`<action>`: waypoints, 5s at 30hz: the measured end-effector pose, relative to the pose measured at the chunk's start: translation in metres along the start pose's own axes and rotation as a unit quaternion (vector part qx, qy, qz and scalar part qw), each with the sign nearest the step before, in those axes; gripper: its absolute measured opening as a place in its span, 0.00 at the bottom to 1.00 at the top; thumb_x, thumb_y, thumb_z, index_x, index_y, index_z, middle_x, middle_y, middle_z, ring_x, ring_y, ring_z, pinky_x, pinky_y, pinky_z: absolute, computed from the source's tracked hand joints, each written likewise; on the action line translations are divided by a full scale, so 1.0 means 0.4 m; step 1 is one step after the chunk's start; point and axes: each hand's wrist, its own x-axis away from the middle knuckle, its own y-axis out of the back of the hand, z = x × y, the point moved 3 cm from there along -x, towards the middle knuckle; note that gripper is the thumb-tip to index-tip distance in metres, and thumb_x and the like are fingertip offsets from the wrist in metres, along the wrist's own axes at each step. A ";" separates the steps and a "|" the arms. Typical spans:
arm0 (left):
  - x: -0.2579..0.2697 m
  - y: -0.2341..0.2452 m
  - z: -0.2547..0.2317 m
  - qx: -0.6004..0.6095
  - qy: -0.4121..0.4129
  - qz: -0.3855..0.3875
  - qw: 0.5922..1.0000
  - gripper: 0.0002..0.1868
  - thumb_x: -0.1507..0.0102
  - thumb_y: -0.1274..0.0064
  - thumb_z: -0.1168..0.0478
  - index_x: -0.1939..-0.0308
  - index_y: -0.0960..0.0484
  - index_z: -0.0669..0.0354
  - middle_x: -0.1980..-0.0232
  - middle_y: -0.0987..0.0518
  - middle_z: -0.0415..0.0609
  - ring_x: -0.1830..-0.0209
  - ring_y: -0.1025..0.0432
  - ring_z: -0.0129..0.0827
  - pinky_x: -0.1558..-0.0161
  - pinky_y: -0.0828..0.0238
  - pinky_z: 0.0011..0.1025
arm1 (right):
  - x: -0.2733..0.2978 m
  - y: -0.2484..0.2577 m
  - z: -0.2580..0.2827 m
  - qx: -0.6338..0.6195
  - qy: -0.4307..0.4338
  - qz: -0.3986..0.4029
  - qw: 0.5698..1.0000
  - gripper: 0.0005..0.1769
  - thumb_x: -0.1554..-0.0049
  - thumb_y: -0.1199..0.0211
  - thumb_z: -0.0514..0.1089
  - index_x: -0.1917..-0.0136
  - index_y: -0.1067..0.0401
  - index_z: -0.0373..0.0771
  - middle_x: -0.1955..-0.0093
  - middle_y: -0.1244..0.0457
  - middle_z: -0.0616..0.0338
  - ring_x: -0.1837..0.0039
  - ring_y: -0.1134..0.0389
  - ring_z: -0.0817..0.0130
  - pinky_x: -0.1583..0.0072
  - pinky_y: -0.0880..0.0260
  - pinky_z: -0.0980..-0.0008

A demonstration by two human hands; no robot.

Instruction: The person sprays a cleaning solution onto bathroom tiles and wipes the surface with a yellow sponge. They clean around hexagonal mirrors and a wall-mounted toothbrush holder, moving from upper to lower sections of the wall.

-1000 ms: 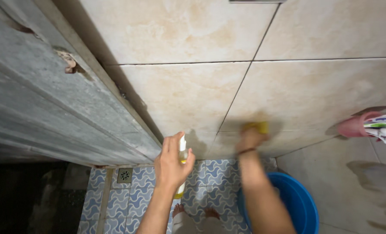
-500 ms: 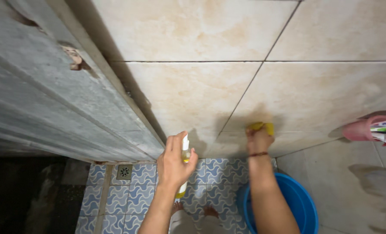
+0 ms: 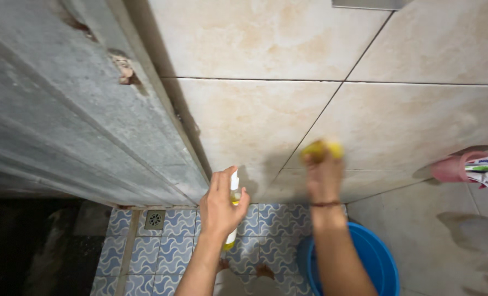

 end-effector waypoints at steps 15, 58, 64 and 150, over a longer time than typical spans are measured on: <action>0.037 0.051 0.097 -0.027 0.043 0.010 0.999 0.28 0.44 0.41 0.58 0.40 0.26 0.51 0.49 0.23 0.52 0.58 0.23 0.56 0.61 0.24 0.47 | 0.127 -0.086 -0.286 0.581 0.551 0.364 0.476 0.19 0.51 0.36 0.35 0.45 0.25 0.46 0.46 0.36 0.54 0.47 0.35 0.53 0.54 0.32 0.54; 0.075 0.114 0.049 -0.003 0.067 -0.063 0.996 0.29 0.45 0.40 0.60 0.39 0.27 0.51 0.47 0.23 0.52 0.57 0.22 0.55 0.59 0.24 0.47 | 0.244 -0.342 0.146 0.457 0.768 0.237 0.381 0.31 0.51 0.31 0.45 0.34 0.29 0.46 0.38 0.41 0.41 0.33 0.40 0.40 0.33 0.47 0.35; 0.048 0.104 -0.019 0.012 0.049 -0.074 0.996 0.28 0.45 0.39 0.60 0.40 0.27 0.51 0.48 0.22 0.52 0.56 0.22 0.54 0.58 0.24 0.46 | 0.215 -0.526 0.321 0.412 0.765 0.149 0.471 0.36 0.47 0.36 0.33 0.25 0.33 0.46 0.33 0.49 0.51 0.30 0.45 0.55 0.31 0.40 0.56; -0.078 -0.111 -0.351 0.049 -0.112 0.005 0.992 0.29 0.44 0.41 0.56 0.39 0.27 0.51 0.46 0.28 0.52 0.59 0.22 0.54 0.61 0.23 0.47 | 0.029 0.014 0.257 0.542 0.670 0.259 0.437 0.22 0.50 0.38 0.34 0.41 0.27 0.43 0.40 0.35 0.48 0.35 0.34 0.47 0.32 0.35 0.49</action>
